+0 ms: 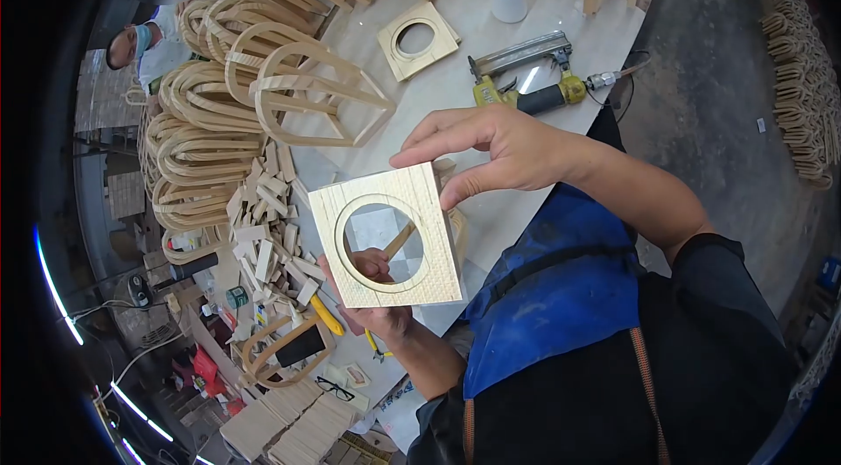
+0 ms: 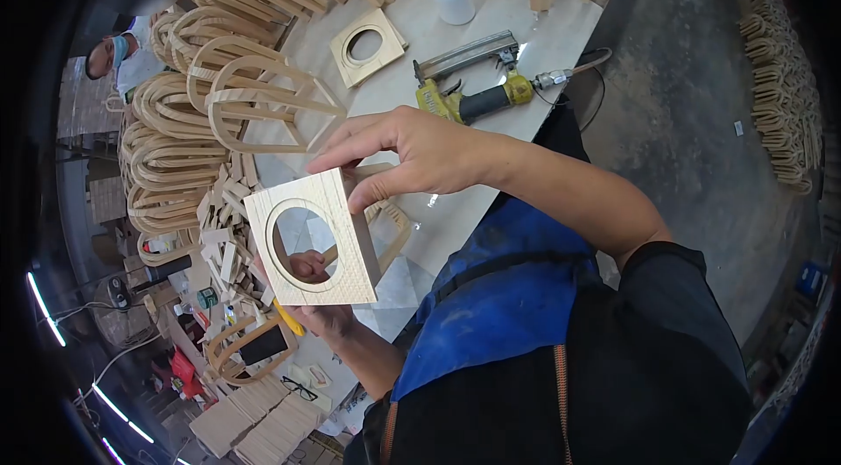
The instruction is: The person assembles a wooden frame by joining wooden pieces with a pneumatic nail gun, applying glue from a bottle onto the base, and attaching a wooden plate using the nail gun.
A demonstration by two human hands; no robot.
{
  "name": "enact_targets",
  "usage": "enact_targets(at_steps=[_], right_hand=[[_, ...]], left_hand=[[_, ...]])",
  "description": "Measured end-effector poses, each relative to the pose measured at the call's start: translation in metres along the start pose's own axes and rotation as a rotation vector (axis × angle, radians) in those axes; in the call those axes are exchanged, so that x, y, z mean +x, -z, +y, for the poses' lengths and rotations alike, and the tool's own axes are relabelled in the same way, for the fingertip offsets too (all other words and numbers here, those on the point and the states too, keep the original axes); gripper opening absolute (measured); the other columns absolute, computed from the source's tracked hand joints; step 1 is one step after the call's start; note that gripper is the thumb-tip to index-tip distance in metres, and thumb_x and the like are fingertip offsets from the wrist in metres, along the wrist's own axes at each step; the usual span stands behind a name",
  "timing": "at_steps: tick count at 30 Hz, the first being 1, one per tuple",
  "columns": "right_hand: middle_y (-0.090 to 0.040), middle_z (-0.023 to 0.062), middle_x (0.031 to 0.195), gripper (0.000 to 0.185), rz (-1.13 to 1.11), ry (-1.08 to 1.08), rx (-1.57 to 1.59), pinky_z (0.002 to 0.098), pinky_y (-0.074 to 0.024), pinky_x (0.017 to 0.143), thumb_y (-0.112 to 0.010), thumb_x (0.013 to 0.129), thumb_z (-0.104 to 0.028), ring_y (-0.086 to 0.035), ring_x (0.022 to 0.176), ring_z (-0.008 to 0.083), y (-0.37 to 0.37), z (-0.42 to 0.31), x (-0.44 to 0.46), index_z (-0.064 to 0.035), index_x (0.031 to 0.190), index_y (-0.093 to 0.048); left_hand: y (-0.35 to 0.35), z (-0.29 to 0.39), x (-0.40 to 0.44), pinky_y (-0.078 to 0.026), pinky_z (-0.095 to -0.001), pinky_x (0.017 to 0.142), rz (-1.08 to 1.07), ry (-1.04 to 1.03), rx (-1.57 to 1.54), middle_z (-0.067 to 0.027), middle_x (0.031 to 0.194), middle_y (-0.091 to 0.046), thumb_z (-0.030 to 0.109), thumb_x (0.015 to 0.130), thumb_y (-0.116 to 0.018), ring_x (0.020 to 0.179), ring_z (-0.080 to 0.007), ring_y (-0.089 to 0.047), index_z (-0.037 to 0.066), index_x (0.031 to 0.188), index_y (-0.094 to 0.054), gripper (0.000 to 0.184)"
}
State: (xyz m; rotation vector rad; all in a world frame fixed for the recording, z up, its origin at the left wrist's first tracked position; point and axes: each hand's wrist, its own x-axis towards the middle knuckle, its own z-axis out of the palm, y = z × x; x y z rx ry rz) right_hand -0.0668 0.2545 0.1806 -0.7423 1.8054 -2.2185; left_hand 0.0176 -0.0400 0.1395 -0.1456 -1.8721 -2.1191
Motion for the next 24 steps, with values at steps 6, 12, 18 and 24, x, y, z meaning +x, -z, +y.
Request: enact_targets(at_steps=[6, 12, 18, 24], right_hand=[[-0.074, 0.0099, 0.128, 0.056, 0.011, 0.016, -0.041, 0.0320, -0.0513, 0.105, -0.092, 0.078, -0.007, -0.068, 0.113, 0.0206, 0.000, 0.000, -0.002, -0.0055, 0.132, -0.079], [-0.074, 0.0118, 0.124, 0.055, 0.042, 0.044, -0.036, 0.0325, -0.0519, 0.104, -0.095, 0.074, -0.007, -0.068, 0.110, 0.0219, -0.005, 0.006, -0.013, -0.0059, 0.128, -0.081], [-0.073, 0.0136, 0.127, 0.060, 0.059, 0.046, -0.063, 0.0341, -0.0523, 0.103, -0.096, 0.073, -0.007, -0.067, 0.113, 0.0225, -0.008, 0.011, -0.020, -0.0045, 0.130, -0.079], [-0.070, 0.0130, 0.132, 0.061, 0.122, 0.027, -0.024, 0.0342, -0.0532, 0.103, -0.093, 0.075, -0.001, -0.065, 0.116, 0.0221, -0.019, 0.017, -0.018, -0.0026, 0.134, -0.074]], left_hand=[[-0.002, 0.009, 0.006, -0.052, -0.0353, 0.087, -0.023, 0.066, 0.008, -0.0051, 0.092, -0.058, 0.066, 0.072, -0.094, 0.084, -0.0189, -0.058, -0.008, 0.154, -0.047, 0.120], [0.001, 0.022, 0.008, -0.053, -0.0336, 0.085, -0.051, 0.208, 0.069, -0.0060, 0.095, -0.062, 0.080, 0.055, -0.095, 0.085, -0.0186, -0.060, -0.009, 0.140, -0.055, 0.129], [0.014, 0.000, 0.016, -0.056, -0.0358, 0.091, -0.121, 0.149, 0.066, -0.0078, 0.098, -0.067, 0.083, 0.054, -0.092, 0.092, -0.0227, -0.067, -0.007, 0.145, -0.055, 0.133], [0.003, -0.013, 0.021, -0.056, -0.0415, 0.104, 0.103, 0.108, -0.134, -0.0134, 0.113, -0.069, 0.081, 0.063, -0.090, 0.111, -0.0296, -0.071, 0.000, 0.160, -0.043, 0.135]])
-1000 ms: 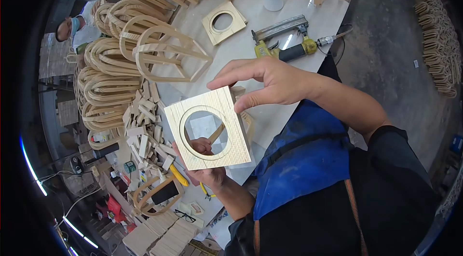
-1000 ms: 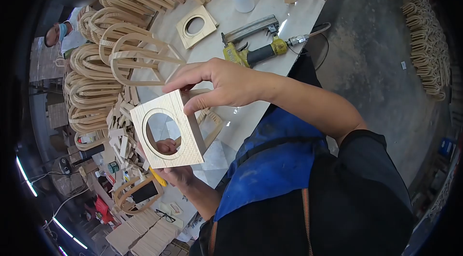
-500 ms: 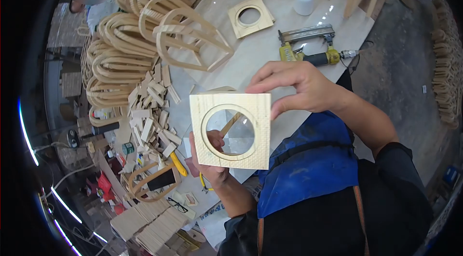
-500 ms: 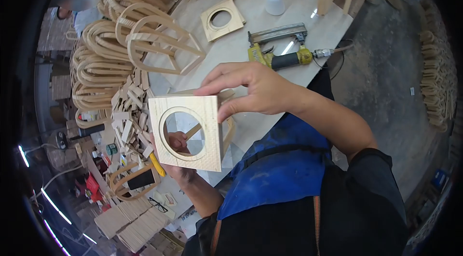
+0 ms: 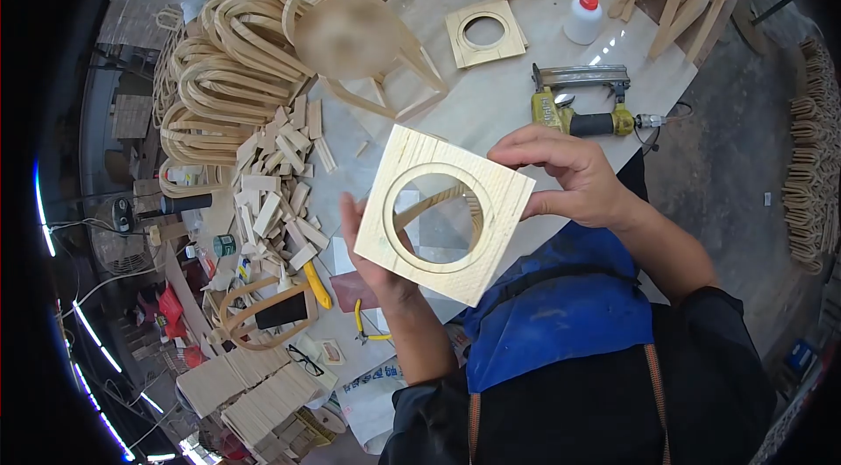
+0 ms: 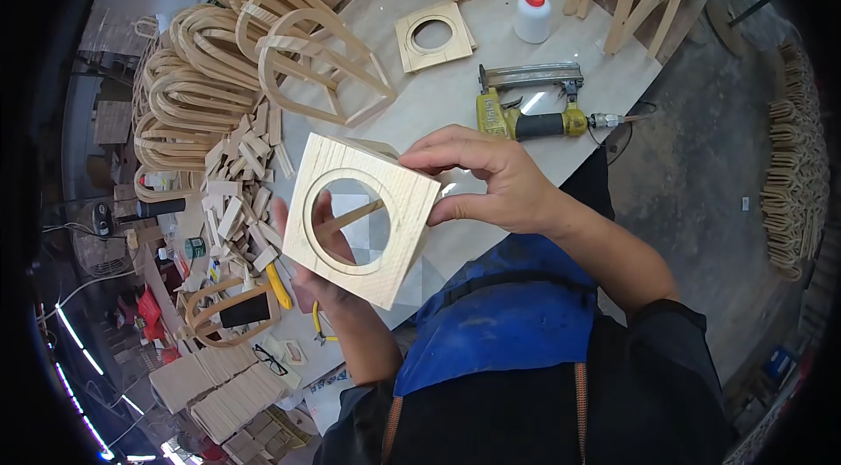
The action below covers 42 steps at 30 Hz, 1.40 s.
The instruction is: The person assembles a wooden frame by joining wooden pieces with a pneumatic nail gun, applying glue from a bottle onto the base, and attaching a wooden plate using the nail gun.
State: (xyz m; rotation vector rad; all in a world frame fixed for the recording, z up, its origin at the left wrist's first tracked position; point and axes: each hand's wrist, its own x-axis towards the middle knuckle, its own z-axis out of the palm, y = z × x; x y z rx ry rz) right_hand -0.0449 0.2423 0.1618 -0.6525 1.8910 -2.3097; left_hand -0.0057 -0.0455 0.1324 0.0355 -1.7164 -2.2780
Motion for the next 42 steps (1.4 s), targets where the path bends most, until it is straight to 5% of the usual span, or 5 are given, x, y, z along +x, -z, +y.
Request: enact_targets(at_steps=[19, 23, 28, 39, 42], right_hand=[[-0.061, 0.0143, 0.137, 0.056, 0.031, 0.111, -0.132, 0.0357, -0.0530, 0.105, -0.084, 0.089, -0.002, -0.062, 0.117, 0.0243, -0.033, -0.016, -0.024, -0.0006, 0.141, -0.063], [-0.061, 0.0134, 0.143, 0.057, 0.093, 0.111, -0.197, 0.0358, -0.0515, 0.107, -0.081, 0.092, -0.007, -0.062, 0.121, 0.0234, -0.001, -0.015, -0.003, -0.0018, 0.146, -0.062], [-0.064, 0.0116, 0.145, 0.062, -0.016, 0.123, -0.178, 0.0352, -0.0496, 0.110, -0.081, 0.092, -0.009, -0.062, 0.124, 0.0222, 0.010, -0.014, 0.021, -0.0051, 0.150, -0.062], [-0.072, 0.0102, 0.134, 0.053, -0.169, -0.007, -0.015, 0.0328, -0.0512, 0.109, -0.083, 0.088, -0.004, -0.068, 0.116, 0.0203, 0.018, -0.017, 0.035, -0.0069, 0.141, -0.073], [-0.074, 0.0101, 0.131, 0.051, -0.137, 0.013, -0.040, 0.0323, -0.0525, 0.106, -0.085, 0.087, -0.003, -0.068, 0.112, 0.0195, 0.018, -0.019, 0.034, -0.0060, 0.136, -0.076]], left_hand=[[-0.028, -0.004, -0.044, -0.052, -0.0354, 0.105, 0.215, -0.151, 0.178, -0.0085, 0.127, -0.066, 0.073, 0.082, -0.085, 0.118, -0.0206, -0.065, 0.010, 0.169, -0.033, 0.120], [-0.020, -0.007, -0.038, -0.053, -0.0261, 0.083, 0.124, -0.190, -0.052, -0.0109, 0.115, -0.068, 0.023, 0.085, -0.086, 0.094, -0.0177, -0.064, 0.006, 0.170, -0.034, 0.101], [-0.020, -0.005, -0.034, -0.050, -0.0256, 0.079, 0.084, -0.190, -0.101, -0.0102, 0.108, -0.066, 0.014, 0.082, -0.077, 0.088, -0.0176, -0.060, 0.006, 0.170, -0.035, 0.098], [-0.019, 0.000, -0.039, -0.050, -0.0262, 0.079, 0.045, -0.157, -0.021, -0.0097, 0.107, -0.065, 0.023, 0.081, -0.081, 0.089, -0.0187, -0.061, 0.006, 0.170, -0.035, 0.100], [-0.015, 0.000, -0.038, -0.053, -0.0278, 0.078, 0.040, -0.129, 0.066, -0.0080, 0.112, -0.065, 0.052, 0.078, -0.091, 0.091, -0.0175, -0.061, 0.007, 0.170, -0.030, 0.119]])
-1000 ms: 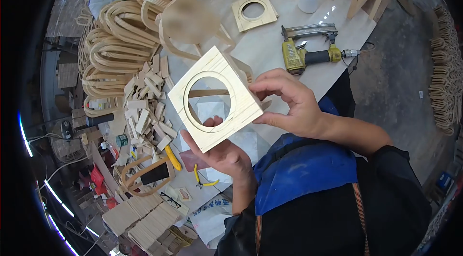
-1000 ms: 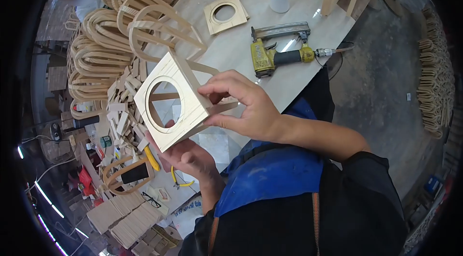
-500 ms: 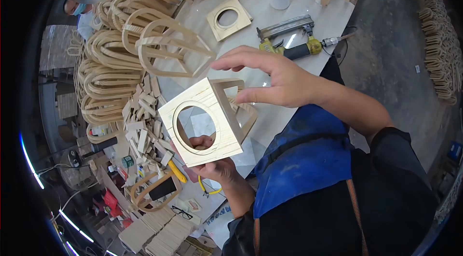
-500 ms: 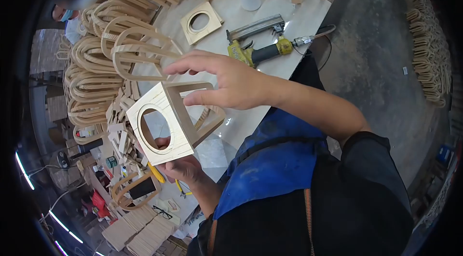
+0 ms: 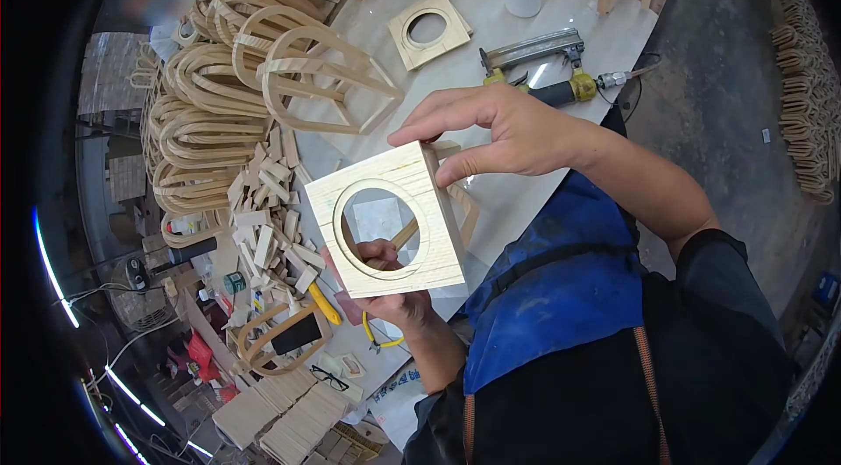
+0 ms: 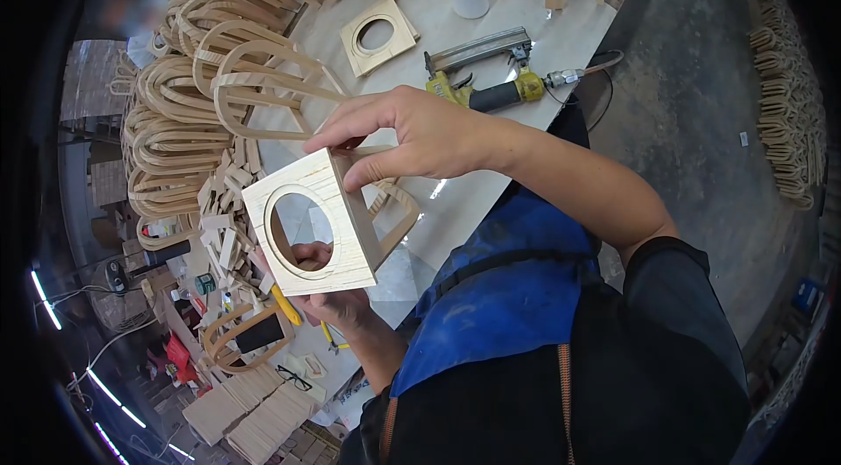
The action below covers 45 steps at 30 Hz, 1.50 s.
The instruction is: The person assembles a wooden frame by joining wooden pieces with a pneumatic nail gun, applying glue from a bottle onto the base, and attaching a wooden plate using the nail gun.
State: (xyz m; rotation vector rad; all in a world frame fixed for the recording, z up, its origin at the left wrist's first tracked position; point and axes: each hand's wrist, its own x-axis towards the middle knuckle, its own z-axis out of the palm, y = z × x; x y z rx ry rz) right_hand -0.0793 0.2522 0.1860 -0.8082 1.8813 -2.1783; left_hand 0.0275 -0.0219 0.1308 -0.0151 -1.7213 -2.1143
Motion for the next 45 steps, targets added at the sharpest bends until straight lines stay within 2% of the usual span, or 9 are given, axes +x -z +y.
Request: enact_targets(at_steps=[1, 17, 21, 26, 29, 31, 32, 36, 45], right_hand=[[-0.074, 0.0101, 0.130, 0.050, 0.011, 0.006, -0.009, 0.0321, -0.0529, 0.106, -0.085, 0.086, -0.003, -0.069, 0.111, 0.0193, 0.000, 0.000, 0.000, -0.0057, 0.135, -0.076], [-0.076, 0.0116, 0.125, 0.049, 0.043, 0.004, 0.008, 0.0321, -0.0543, 0.102, -0.089, 0.082, -0.004, -0.070, 0.109, 0.0207, -0.001, 0.002, -0.002, -0.0046, 0.130, -0.079], [-0.077, 0.0123, 0.123, 0.050, 0.034, 0.085, -0.022, 0.0325, -0.0553, 0.100, -0.092, 0.079, -0.007, -0.071, 0.106, 0.0222, 0.001, 0.004, -0.010, -0.0039, 0.127, -0.080], [-0.077, 0.0135, 0.121, 0.052, 0.050, 0.077, -0.163, 0.0336, -0.0562, 0.097, -0.095, 0.077, -0.011, -0.072, 0.105, 0.0240, -0.003, -0.008, -0.032, -0.0034, 0.126, -0.080], [-0.077, 0.0148, 0.121, 0.051, 0.026, 0.091, -0.213, 0.0358, -0.0571, 0.095, -0.095, 0.077, -0.014, -0.072, 0.104, 0.0254, -0.003, -0.010, -0.046, -0.0034, 0.125, -0.080], [-0.077, 0.0160, 0.121, 0.051, 0.079, 0.087, -0.185, 0.0380, -0.0576, 0.094, -0.095, 0.077, -0.013, -0.072, 0.104, 0.0272, 0.001, -0.005, -0.057, -0.0033, 0.125, -0.080], [-0.077, 0.0166, 0.120, 0.052, 0.086, 0.084, -0.165, 0.0390, -0.0577, 0.094, -0.095, 0.077, -0.013, -0.072, 0.104, 0.0279, 0.003, -0.003, -0.061, -0.0033, 0.125, -0.080], [-0.077, 0.0189, 0.122, 0.054, 0.102, 0.072, -0.115, 0.0389, -0.0574, 0.097, -0.096, 0.073, -0.008, -0.072, 0.109, 0.0304, 0.012, 0.002, -0.074, -0.0012, 0.124, -0.080], [-0.077, 0.0205, 0.121, 0.058, 0.130, 0.064, -0.123, 0.0423, -0.0571, 0.099, -0.097, 0.071, -0.010, -0.072, 0.111, 0.0340, 0.017, 0.008, -0.083, -0.0012, 0.125, -0.080]], left_hand=[[0.001, 0.000, 0.001, -0.054, -0.0283, 0.078, -0.004, 0.009, 0.029, -0.0075, 0.113, -0.064, 0.061, 0.076, -0.094, 0.091, -0.0172, -0.061, 0.007, 0.170, -0.029, 0.126], [0.004, 0.003, 0.007, -0.053, -0.0264, 0.077, -0.089, -0.023, 0.062, -0.0077, 0.108, -0.063, 0.065, 0.078, -0.091, 0.091, -0.0167, -0.061, 0.005, 0.169, -0.035, 0.122], [-0.004, 0.010, 0.007, -0.054, -0.0270, 0.078, 0.011, 0.080, 0.044, -0.0051, 0.099, -0.068, 0.076, 0.049, -0.099, 0.087, -0.0156, -0.065, 0.000, 0.157, -0.048, 0.142], [0.013, 0.003, 0.007, -0.054, -0.0290, 0.078, -0.169, 0.029, 0.015, -0.0046, 0.097, -0.068, 0.081, 0.038, -0.096, 0.087, -0.0159, -0.066, -0.003, 0.151, -0.053, 0.147], [0.018, 0.015, 0.003, -0.052, -0.0297, 0.077, -0.175, 0.056, 0.140, -0.0057, 0.098, -0.069, 0.076, 0.038, -0.098, 0.088, -0.0158, -0.065, -0.004, 0.141, -0.062, 0.134], [0.014, 0.017, -0.001, -0.051, -0.0316, 0.082, -0.327, 0.083, 0.078, -0.0067, 0.100, -0.071, 0.062, 0.048, -0.103, 0.090, -0.0182, -0.063, -0.001, 0.134, -0.070, 0.112], [0.013, 0.016, 0.000, -0.051, -0.0316, 0.082, -0.297, 0.068, 0.072, -0.0067, 0.100, -0.071, 0.062, 0.048, -0.103, 0.090, -0.0182, -0.063, -0.001, 0.134, -0.070, 0.112], [0.002, 0.012, 0.000, -0.048, -0.0340, 0.086, -0.469, -0.129, 0.097, -0.0073, 0.101, -0.070, 0.048, 0.059, -0.104, 0.091, -0.0212, -0.060, 0.002, 0.137, -0.071, 0.097], [-0.006, 0.017, 0.007, -0.045, -0.0353, 0.085, -0.513, -0.180, 0.065, -0.0081, 0.101, -0.068, 0.039, 0.063, -0.104, 0.089, -0.0229, -0.056, 0.003, 0.146, -0.068, 0.097]])
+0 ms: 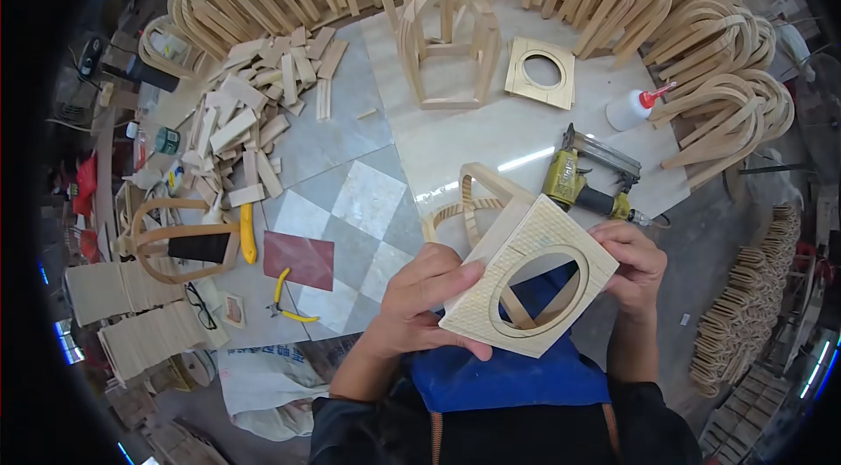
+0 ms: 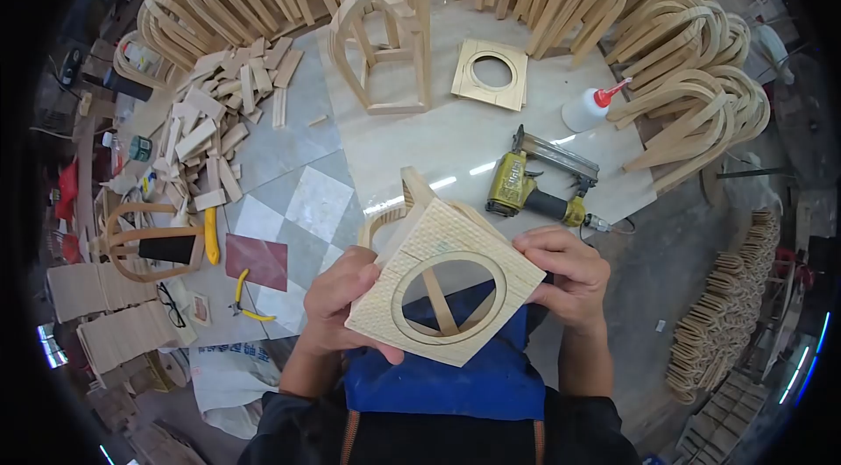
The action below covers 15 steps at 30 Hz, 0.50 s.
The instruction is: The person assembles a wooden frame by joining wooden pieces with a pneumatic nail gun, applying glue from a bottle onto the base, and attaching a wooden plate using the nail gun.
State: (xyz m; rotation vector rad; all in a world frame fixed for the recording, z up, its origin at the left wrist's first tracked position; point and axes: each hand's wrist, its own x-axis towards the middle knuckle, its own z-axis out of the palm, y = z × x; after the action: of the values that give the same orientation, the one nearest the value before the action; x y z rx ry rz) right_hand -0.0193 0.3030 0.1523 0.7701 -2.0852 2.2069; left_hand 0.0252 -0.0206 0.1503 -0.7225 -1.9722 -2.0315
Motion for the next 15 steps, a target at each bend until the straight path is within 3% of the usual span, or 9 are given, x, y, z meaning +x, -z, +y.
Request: enact_targets(at_steps=[15], right_hand=[[-0.072, 0.0204, 0.130, 0.056, 0.087, -0.132, -0.030, 0.0360, -0.0569, 0.098, -0.092, 0.077, -0.006, -0.069, 0.113, 0.0291, -0.004, 0.006, 0.003, 0.0016, 0.130, -0.077]], left_hand=[[-0.001, -0.009, 0.008, -0.046, -0.0331, 0.086, 0.095, 0.052, -0.041, -0.0061, 0.103, -0.068, 0.038, 0.062, -0.104, 0.088, -0.0207, -0.056, 0.000, 0.149, -0.064, 0.103]])
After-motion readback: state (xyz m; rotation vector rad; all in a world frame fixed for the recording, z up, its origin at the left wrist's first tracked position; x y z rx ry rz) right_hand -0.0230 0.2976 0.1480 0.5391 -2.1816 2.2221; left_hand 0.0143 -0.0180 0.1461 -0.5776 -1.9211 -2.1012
